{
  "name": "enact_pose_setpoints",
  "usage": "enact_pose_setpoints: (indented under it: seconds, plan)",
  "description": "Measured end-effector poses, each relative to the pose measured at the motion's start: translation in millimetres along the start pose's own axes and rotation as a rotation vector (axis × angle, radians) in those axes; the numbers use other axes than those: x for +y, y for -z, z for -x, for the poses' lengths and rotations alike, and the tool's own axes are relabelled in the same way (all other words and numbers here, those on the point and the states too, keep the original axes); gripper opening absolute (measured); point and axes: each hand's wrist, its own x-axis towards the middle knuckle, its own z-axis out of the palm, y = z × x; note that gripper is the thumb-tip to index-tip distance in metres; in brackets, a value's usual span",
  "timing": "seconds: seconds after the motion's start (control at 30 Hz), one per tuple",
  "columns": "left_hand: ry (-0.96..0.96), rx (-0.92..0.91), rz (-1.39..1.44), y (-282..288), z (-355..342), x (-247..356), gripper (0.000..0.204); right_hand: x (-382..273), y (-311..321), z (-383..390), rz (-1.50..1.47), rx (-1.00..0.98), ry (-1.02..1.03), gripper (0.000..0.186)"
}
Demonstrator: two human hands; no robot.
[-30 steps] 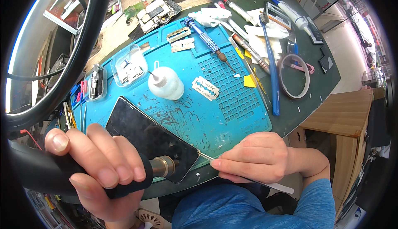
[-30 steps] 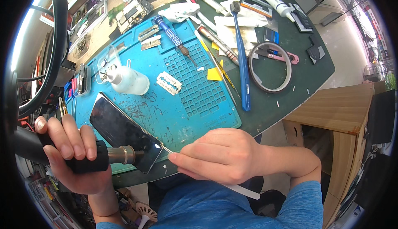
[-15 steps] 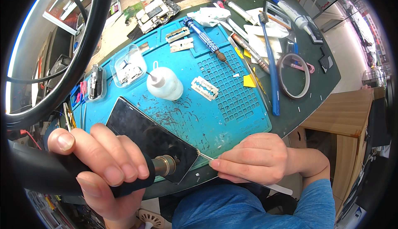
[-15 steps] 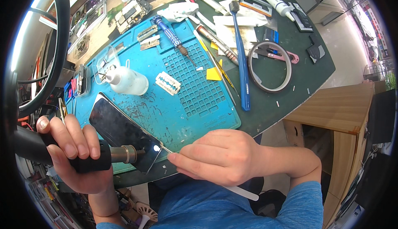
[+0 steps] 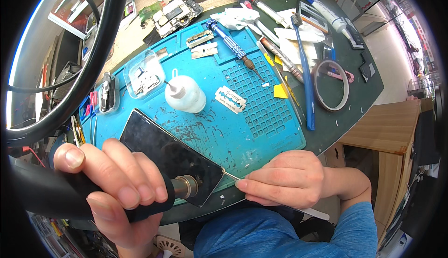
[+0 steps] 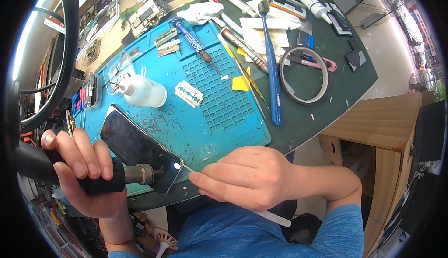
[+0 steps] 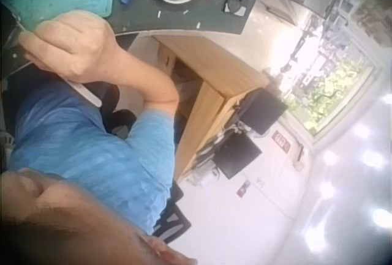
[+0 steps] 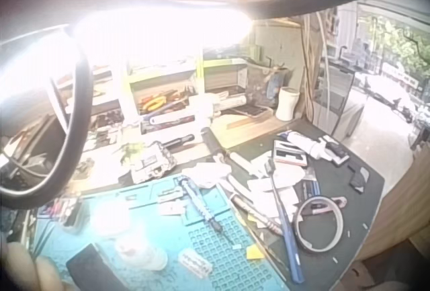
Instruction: The person uses a hot air gun and tweezers to work on a smartphone placed on a blue mat. They repeatedly apply liquid from a bottle to the device's edge while heating and manipulating small components.
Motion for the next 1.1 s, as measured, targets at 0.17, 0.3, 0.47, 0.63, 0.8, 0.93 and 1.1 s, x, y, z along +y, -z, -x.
enact_pose_setpoints:
  seconds: [0.17,0.3,0.47,0.63,0.8,0.93,1.1]
  plan:
    - [-0.033,0.007,0.036,-4.3,-1.7,-4.9,0.030,0.5,-1.7,1.2,0.021,0.007,0.007,0.033]
    - [-0.047,0.028,0.011,-11.1,-0.9,-8.3,0.033,1.0,0.0,1.8,0.032,-0.004,-0.001,0.027]
    - [-0.057,0.025,0.003,-10.9,0.1,-13.2,0.036,0.7,-1.5,1.3,0.024,0.008,0.004,0.031]
    - [-0.068,0.038,-0.008,-11.1,0.9,-15.4,0.037,1.1,-3.2,2.2,0.033,0.016,0.014,0.032]
    - [-0.080,0.001,-0.029,-9.2,0.9,-14.3,0.037,-0.1,-2.8,1.7,0.037,0.015,0.013,0.031]
    - [-0.080,-0.014,-0.029,-7.7,0.8,-15.4,0.037,0.2,-2.8,2.5,0.041,0.009,0.014,0.031]
    - [-0.074,-0.016,-0.024,-6.9,0.5,-14.5,0.037,-0.1,-2.4,1.5,0.040,0.006,0.017,0.031]
